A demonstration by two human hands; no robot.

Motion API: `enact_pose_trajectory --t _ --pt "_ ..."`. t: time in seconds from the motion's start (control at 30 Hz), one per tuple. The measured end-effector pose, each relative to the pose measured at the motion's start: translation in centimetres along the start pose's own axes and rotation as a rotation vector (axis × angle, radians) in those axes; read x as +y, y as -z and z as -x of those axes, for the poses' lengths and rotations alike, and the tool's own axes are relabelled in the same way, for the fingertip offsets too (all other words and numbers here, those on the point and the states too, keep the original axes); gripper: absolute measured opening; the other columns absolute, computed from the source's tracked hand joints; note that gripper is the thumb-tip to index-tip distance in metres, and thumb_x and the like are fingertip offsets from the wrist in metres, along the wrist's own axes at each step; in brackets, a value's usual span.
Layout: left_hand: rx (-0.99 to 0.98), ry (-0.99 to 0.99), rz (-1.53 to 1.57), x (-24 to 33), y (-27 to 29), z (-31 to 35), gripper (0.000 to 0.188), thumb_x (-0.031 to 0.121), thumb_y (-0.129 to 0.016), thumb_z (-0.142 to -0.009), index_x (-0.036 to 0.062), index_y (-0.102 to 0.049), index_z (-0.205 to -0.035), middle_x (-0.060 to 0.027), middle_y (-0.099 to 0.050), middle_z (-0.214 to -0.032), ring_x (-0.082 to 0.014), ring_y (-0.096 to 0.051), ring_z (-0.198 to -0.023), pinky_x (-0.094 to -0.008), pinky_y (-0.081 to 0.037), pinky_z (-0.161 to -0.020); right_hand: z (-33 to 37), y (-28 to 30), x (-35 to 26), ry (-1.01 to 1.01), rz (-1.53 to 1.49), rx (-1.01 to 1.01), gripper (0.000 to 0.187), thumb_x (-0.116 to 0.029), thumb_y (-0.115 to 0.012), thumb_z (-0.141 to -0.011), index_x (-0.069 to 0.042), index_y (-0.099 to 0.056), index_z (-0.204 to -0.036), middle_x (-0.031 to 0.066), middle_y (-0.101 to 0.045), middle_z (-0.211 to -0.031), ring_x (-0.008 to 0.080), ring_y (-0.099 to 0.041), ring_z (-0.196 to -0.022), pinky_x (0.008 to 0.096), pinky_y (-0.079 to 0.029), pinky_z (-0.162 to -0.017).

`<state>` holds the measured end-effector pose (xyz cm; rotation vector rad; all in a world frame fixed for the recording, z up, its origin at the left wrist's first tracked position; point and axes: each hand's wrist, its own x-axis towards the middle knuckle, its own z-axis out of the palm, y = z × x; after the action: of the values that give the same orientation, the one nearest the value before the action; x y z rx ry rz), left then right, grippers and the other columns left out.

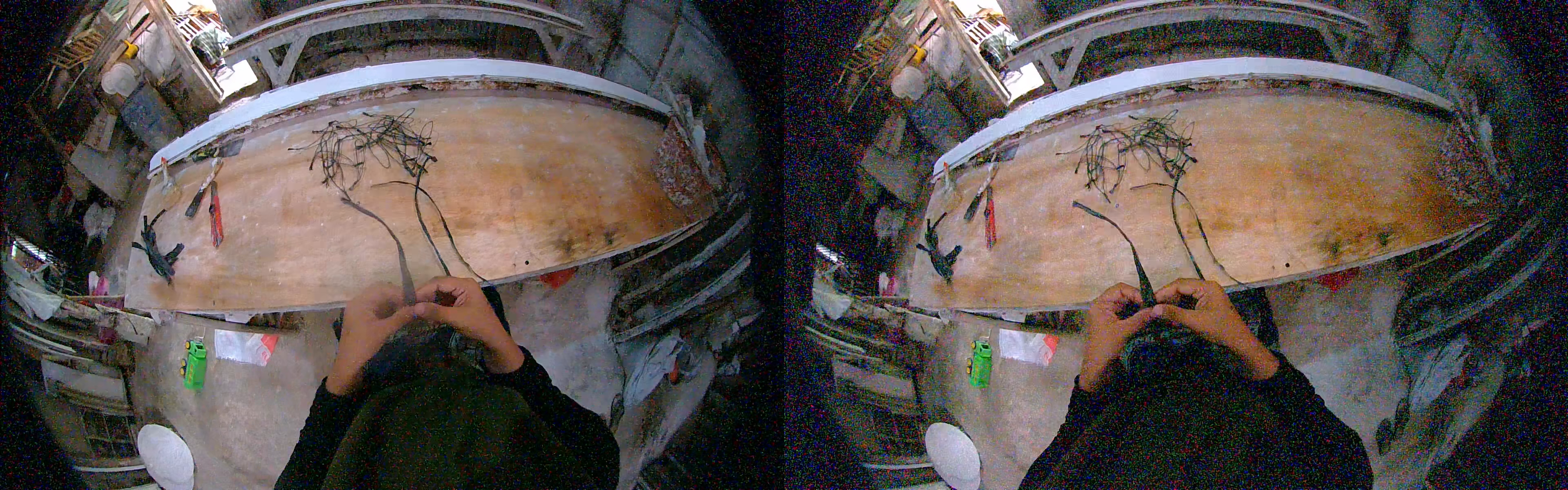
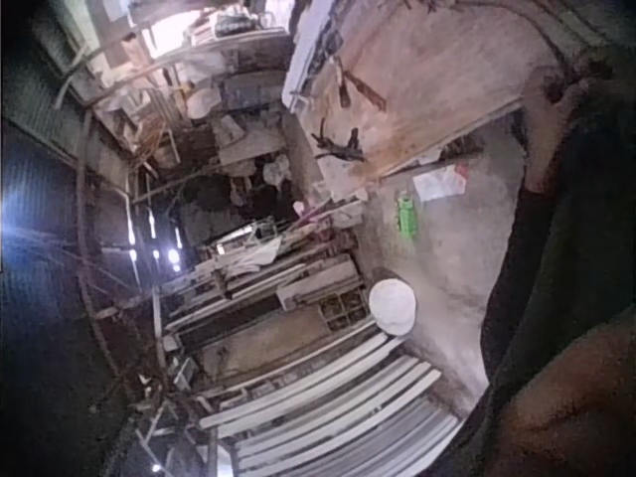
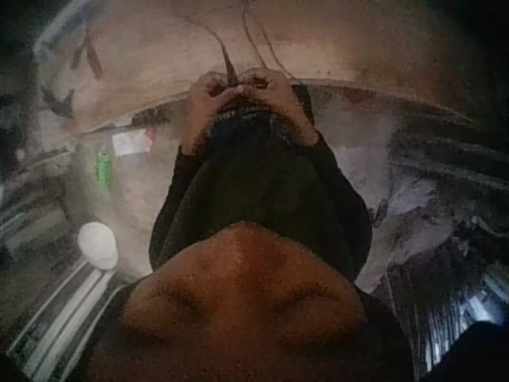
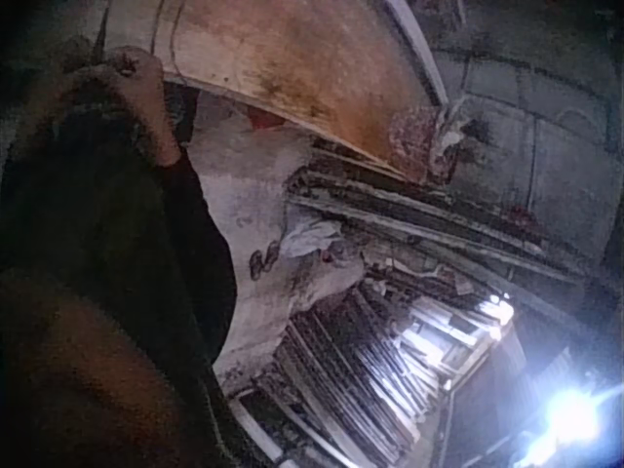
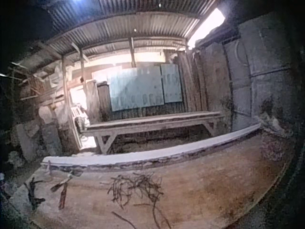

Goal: The person separates a tangled bundle of black wires on a wooden workbench. They pull individual wires apart by hand, untangling them and laying them out on the table surface.

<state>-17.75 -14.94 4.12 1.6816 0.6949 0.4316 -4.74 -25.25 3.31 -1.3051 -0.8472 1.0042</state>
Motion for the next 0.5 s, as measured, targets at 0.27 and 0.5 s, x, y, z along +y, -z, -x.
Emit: enact_pose_trajectory --t 0.27,0.5 --pt "-0.136 0.037 0.089 0.17 0.81 0.46 0.014 0.009 -0.066 -0.069 0.0014 -0.056 -0.075 -0.0029 -0.057 -0.074 -0.0106 -0.053 -0.067 -0.0234 -0.043 -0.062 0.08 -0.03 0.45 -0.039 0.037 -0.037 0.01 -0.007 -0.063 -0.072 -0.002 -0.055 -0.07 -0.0001 -0.054 -0.072 0.0051 -0.049 -0.064 0.0184 -0.038 -0.055" --pt "-0.081 0.013 0.123 -0.64 0.22 0.01 0.015 0.008 -0.064 -0.071 0.0006 -0.058 -0.082 -0.005 -0.059 -0.079 -0.0113 -0.055 -0.072 -0.0233 -0.044 -0.063 -0.08 -0.39 0.34 0.184 0.297 0.074 0.01 -0.008 -0.063 -0.07 -0.003 -0.054 -0.069 0.0009 -0.051 -0.068 0.0057 -0.047 -0.06 0.0185 -0.036 -0.05"
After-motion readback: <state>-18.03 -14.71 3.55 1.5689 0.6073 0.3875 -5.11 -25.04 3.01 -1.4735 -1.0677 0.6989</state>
